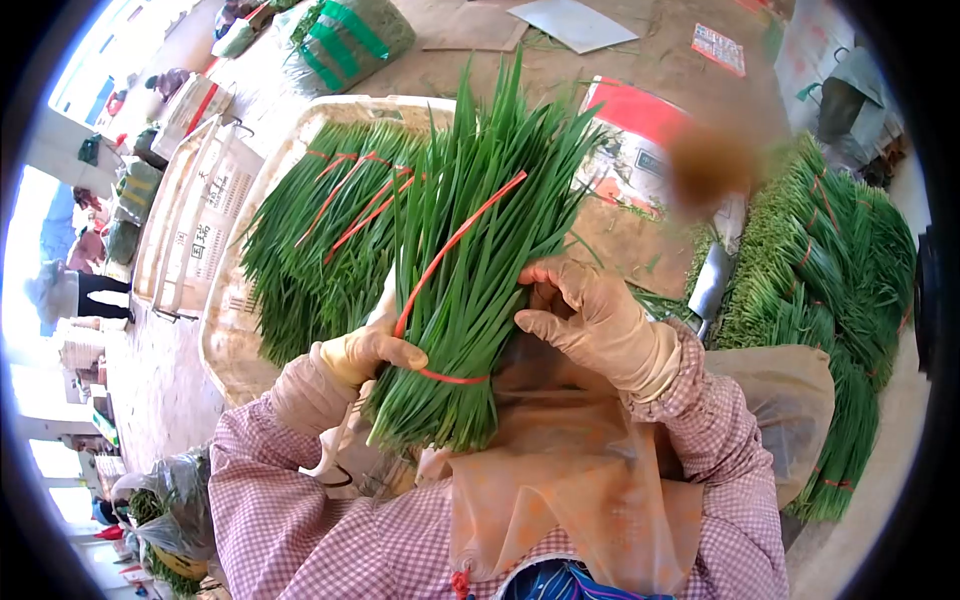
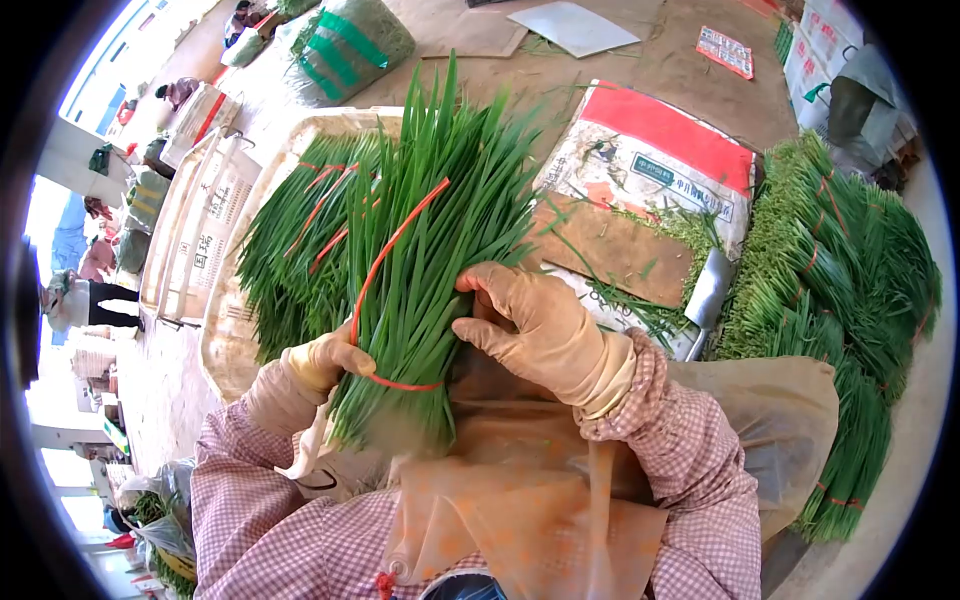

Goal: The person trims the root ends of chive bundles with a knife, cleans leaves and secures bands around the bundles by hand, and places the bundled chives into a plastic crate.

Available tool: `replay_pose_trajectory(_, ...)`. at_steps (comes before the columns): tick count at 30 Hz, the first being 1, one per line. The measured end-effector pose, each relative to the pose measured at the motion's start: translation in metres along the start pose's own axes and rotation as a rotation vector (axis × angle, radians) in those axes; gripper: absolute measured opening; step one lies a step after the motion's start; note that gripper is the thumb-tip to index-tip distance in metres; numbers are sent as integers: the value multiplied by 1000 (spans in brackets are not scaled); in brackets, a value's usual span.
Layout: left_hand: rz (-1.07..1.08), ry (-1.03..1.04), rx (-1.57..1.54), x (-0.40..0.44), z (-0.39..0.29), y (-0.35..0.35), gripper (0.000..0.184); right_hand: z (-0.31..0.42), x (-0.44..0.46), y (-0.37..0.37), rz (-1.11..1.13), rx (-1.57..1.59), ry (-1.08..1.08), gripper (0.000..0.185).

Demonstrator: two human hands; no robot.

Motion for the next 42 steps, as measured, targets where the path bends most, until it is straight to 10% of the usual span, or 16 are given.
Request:
replay_pose_trajectory(6,51,68,36,2,-2,1,92,8,14,-4,221,-42,68,22)
replay_pose_trajectory(10,16,35,199,-2,-17,10,90,2,11,10,128,-484,-323,16)
replay_pose_trajectory(14,-109,40,492,-5,-52,30,94,-11,-2,15,-112,65,-51,7)
replay_pose_trajectory(17,-337,163,789,3,-72,51,101,-31,-7,-6,-398,822,559,6)
replay_pose_trajectory(20,-405,508,670,30,-64,55,95,-45,-12,-39,-660,417,300,10)
replay_pose_trajectory(22,-359,531,443,39,-62,60,85,-20,-25,-52,-725,-395,42,17)
replay_pose_trajectory(27,-300,396,183,56,-62,55,66,41,-27,-2,-239,-707,-751,22)
replay_pose_trajectory(32,-149,234,181,55,-70,37,78,-6,1,33,-249,-797,-592,26)
replay_pose_trajectory(37,-313,285,1142,54,-78,26,40,-6,-16,30,-237,-979,-606,31)
replay_pose_trajectory(42,-481,291,70,55,-44,27,25,1,-30,29,-255,-908,-587,33)
Point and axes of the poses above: each hand's wrist, its own x-axis towards the middle knuckle, its own y-axis out of the palm, z = x × y, the point moved 2 cm from there along x, towards the middle knuckle, and after that the axes turned 3 degrees about z, right-handed, at the moved point
